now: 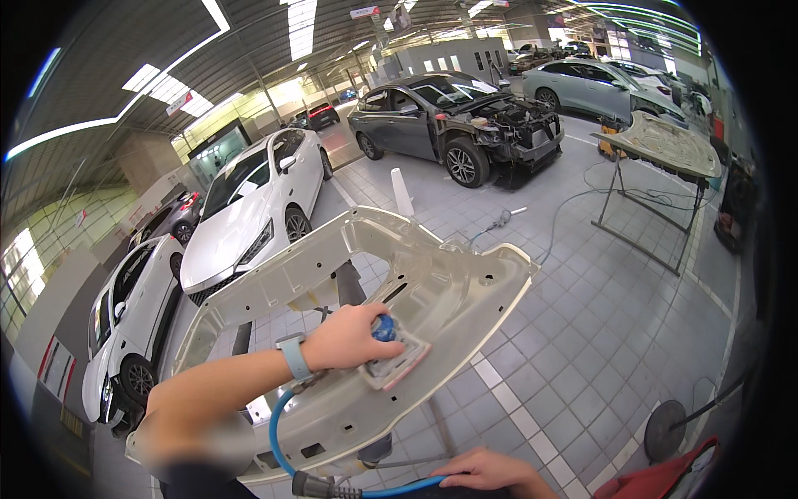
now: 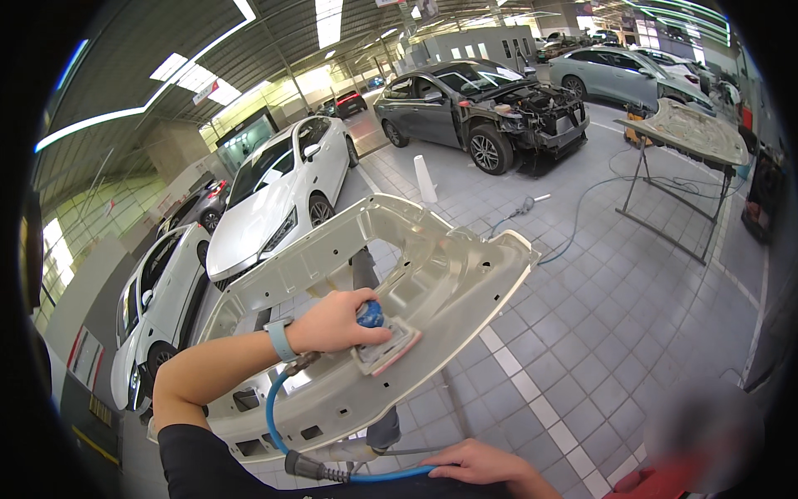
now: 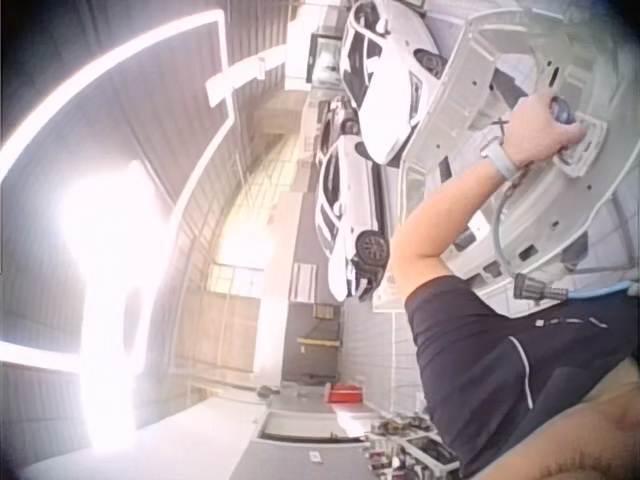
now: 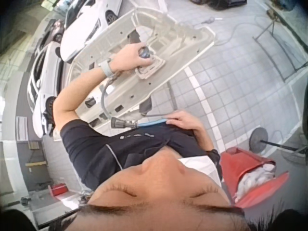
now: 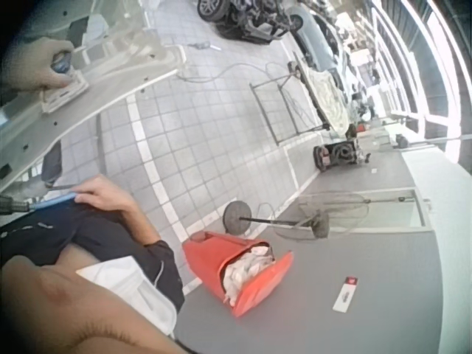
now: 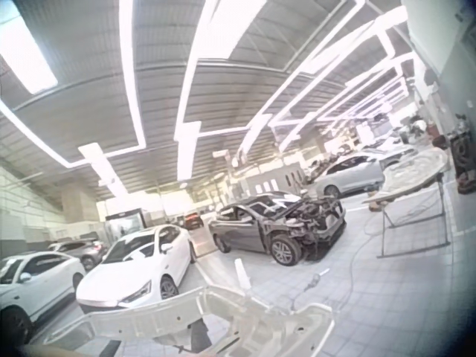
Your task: The person uses a pneumatic sander to smooth the surface of a large car hood mounted on a stand. They move the sander across the hood in overlapping passes, briefly pause to peel off a strip of masking tape, then continue sanding the remaining areas.
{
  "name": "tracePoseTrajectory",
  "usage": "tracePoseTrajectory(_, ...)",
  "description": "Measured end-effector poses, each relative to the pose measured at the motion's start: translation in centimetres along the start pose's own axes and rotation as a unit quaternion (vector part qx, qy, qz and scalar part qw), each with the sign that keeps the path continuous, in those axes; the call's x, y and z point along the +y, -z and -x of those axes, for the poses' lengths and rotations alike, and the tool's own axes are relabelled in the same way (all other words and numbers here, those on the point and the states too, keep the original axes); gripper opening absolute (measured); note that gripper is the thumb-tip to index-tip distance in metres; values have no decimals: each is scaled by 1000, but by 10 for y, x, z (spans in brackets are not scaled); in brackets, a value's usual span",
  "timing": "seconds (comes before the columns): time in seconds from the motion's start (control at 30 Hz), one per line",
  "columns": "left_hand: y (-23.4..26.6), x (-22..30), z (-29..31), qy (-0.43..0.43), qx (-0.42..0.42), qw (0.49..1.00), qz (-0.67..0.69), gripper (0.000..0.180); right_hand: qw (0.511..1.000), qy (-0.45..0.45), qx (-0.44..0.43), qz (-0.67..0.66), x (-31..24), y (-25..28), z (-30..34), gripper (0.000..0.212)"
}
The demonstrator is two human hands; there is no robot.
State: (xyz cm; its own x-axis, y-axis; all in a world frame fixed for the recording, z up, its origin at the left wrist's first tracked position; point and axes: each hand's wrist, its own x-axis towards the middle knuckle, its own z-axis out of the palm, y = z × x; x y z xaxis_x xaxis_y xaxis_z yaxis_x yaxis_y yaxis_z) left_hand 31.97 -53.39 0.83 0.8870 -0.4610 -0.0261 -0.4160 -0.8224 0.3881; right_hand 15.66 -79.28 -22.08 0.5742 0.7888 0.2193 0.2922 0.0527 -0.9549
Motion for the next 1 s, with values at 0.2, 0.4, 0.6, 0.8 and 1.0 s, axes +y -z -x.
tracePoseTrajectory(0.2,-16,30,-68,-76,42,994,-73,56,1000,-17,6,13,-4,11,7,35)
tracePoseTrajectory(0.4,-18,52,-160,-39,25,990,-137,61,995,-23,98,-23,-12,12,28,33)
tracePoseTrajectory(0.6,-13,52,-140,-55,14,983,-172,62,992,-2,122,-31,-13,13,28,31)
tracePoseTrajectory(0.8,-10,48,-63,-87,34,970,-223,56,999,11,40,-11,-5,14,3,34)
tracePoseTrajectory(1.0,-7,48,-45,-73,28,968,-239,55,999,37,7,-28,2,4,-22,34)
